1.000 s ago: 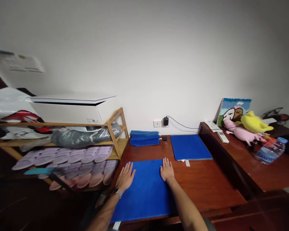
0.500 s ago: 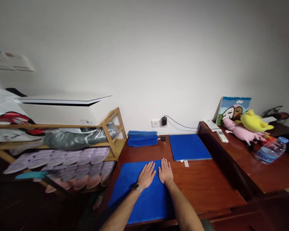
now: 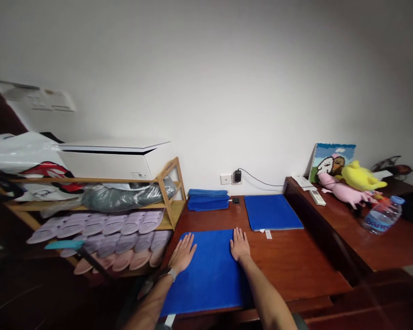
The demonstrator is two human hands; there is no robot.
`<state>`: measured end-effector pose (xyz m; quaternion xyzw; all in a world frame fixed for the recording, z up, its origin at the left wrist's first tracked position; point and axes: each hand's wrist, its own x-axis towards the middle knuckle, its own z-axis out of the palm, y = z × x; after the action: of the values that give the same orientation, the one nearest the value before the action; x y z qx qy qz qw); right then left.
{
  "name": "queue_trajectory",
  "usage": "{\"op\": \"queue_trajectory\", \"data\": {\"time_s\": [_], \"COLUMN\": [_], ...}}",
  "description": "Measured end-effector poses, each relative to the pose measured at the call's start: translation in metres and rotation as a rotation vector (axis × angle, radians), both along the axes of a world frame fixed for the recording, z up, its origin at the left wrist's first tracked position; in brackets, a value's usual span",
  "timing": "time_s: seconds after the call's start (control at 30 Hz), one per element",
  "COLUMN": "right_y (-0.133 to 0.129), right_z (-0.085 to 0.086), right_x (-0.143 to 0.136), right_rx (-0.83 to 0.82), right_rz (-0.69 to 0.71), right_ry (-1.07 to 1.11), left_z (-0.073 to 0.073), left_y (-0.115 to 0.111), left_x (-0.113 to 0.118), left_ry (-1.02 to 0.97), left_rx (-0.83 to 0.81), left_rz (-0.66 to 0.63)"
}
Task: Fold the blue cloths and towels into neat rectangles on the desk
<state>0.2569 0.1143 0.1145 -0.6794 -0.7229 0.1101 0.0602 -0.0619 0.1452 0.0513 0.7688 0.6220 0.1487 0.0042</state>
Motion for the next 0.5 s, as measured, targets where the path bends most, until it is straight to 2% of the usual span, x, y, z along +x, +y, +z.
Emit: {"op": "queue_trajectory", "data": {"time_s": [0.07, 0.13, 0.2, 0.27, 0.37, 0.5], "right_y": [-0.026, -0.066, -0.111, -0.154, -0.194, -0.205], "right_z": [-0.001, -0.01, -0.024, -0.039, -0.052, -0.058], "right_x": [0.002, 0.009, 0.021, 0.033, 0.051, 0.063], "right_rx": [0.083, 0.209, 0.333, 0.412, 0.486, 0.555], "right_rz": [0.045, 0.11, 0.166, 0.209, 0.31, 0.406], "right_ry": [0.028, 0.072, 0.112, 0.136, 0.157, 0.159], "left_z": [0.008, 0.017, 0.022, 0.021, 0.008, -0.02], "left_y": [-0.001, -0.011, -0.032, -0.064, -0.12, -0.188], "left_x": [0.001, 0.0, -0.001, -0.001, -0.004, -0.023], "left_ry": [-0.009, -0.015, -0.042, -0.091, -0.156, -0.237], "left_rx": [0.001, 0.007, 0.054, 0.121, 0.16, 0.162], "left_rz": [-0.017, -0.045, -0.09, -0.124, -0.091, 0.029]}}
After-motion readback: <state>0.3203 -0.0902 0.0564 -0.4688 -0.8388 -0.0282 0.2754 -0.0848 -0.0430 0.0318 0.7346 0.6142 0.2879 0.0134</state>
